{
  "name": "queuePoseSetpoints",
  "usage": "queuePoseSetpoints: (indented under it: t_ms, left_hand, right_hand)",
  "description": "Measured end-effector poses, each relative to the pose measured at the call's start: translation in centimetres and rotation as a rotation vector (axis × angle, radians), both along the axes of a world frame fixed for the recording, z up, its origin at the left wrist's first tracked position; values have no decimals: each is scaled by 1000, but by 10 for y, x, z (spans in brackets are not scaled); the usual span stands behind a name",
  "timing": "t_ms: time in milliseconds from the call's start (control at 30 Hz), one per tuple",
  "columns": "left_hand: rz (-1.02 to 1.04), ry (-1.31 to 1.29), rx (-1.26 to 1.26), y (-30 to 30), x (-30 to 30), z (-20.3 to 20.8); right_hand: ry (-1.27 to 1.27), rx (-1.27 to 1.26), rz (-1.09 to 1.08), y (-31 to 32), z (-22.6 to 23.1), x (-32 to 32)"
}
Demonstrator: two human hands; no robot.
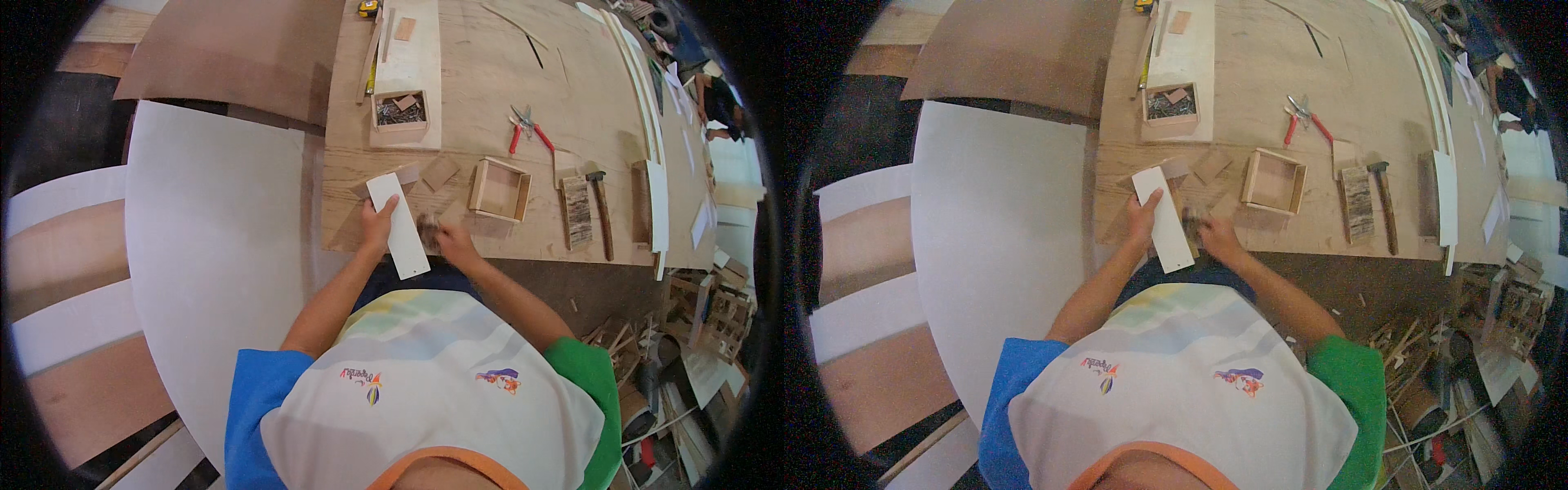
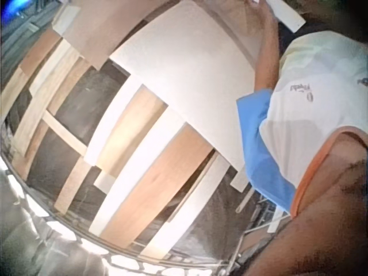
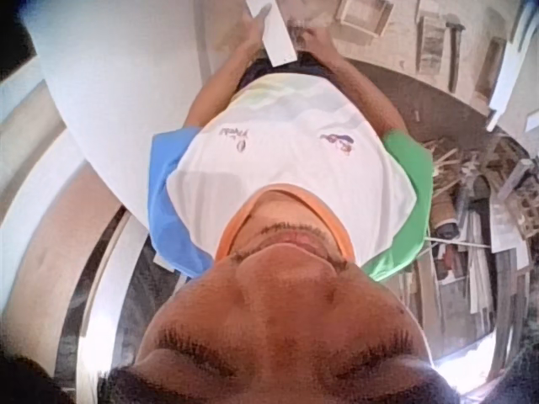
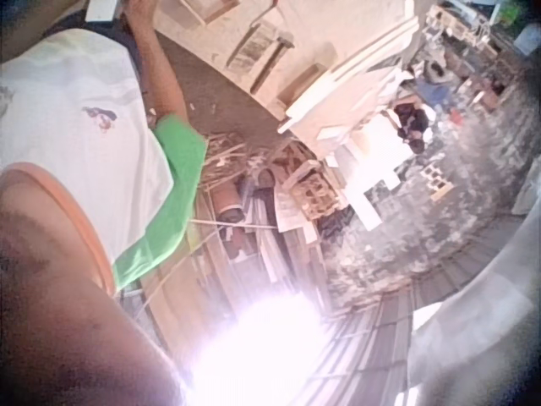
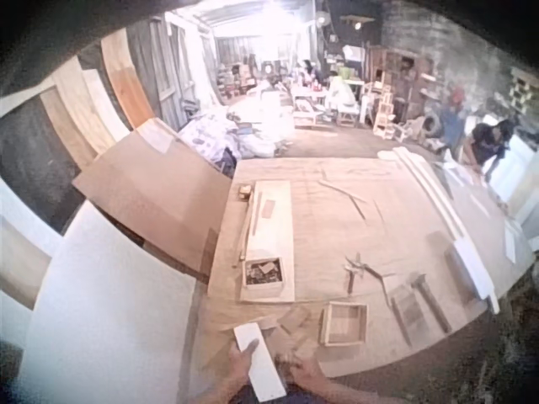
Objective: The person applies adhesive to wooden panels, assembles a small box structure by hand, and then secures a wooden piece to the assembly using a hammer and nails on a workbench.
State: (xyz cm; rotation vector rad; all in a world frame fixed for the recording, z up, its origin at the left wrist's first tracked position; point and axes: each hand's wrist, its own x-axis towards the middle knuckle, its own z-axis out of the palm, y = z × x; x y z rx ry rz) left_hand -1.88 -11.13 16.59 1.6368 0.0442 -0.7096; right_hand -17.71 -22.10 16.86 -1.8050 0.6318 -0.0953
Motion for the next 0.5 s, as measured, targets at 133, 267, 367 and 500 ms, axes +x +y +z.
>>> queuePoseSetpoints:
  t_ms: [133,267,367,500]
  left_hand:
    - [-8,27,-9,-1,1,-3]
    - [3,54,-21,0,1,4]
    - [16,-65,11,13,1,-28]
    - [2,8,4,7,1,-23]
  right_hand:
    - [-233,-93,-129,-11,-14,73]
    - [-202,-93,-98,3,29,62]
    - [-81,-47,77,18,25,2]
    - [-7,30,196,14,5,-46]
